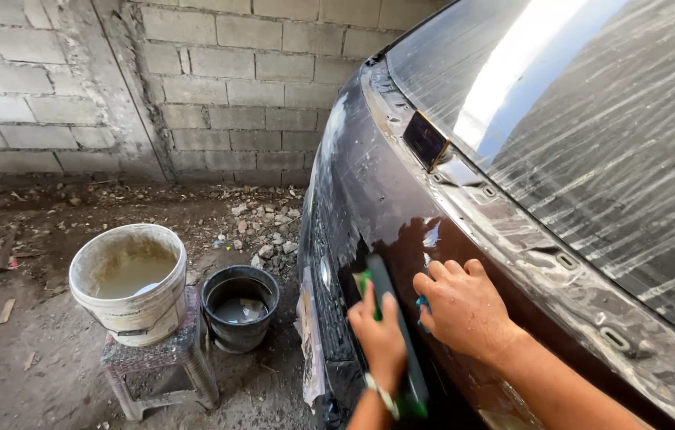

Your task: The recorder is wet-sanding the hood of a vehicle to prepare it for painting or detailing.

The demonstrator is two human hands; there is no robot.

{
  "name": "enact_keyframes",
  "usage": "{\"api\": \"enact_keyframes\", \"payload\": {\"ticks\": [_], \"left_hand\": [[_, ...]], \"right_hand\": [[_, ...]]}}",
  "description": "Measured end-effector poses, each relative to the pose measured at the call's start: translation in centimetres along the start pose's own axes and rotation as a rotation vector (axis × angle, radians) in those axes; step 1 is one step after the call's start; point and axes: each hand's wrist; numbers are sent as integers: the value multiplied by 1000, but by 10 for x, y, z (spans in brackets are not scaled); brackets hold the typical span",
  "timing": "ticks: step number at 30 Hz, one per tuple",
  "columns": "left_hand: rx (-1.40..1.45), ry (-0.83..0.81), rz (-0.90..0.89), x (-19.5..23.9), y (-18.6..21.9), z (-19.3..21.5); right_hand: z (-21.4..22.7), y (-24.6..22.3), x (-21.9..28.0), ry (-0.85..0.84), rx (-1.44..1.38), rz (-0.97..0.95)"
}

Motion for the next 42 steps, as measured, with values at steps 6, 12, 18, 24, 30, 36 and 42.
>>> {"api": "enact_keyframes", "payload": {"ticks": [6,12,18,24,30,36,42], "left_hand": [[135,-86,-185,36,0,9],[102,-11,66,4,3,3],[154,-74,-95,36,-15,7],[0,-2,-3,-18,-4,0],[56,-70,-133,56,-25,16],[70,-18,14,2,-8,7],[39,-40,-159,31,-35,11]], "right_hand": [[1,-2,4,-40,-6,5],[5,-3,1,-19,-11,-12],[6,-3,0,-87,0,-30],[5,-3,0,-52,6,-30],[3,-2,2,-71,-14,-18],[5,-4,1,7,-22,-18],[3,0,0,-134,-19,-28]]}}
Point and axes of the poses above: each hand's wrist, its own x-axis away from the middle knuckle, its own z-axis out of the back of the hand, y = z × x, and after that the axes turned 12 degrees about x, right-handed
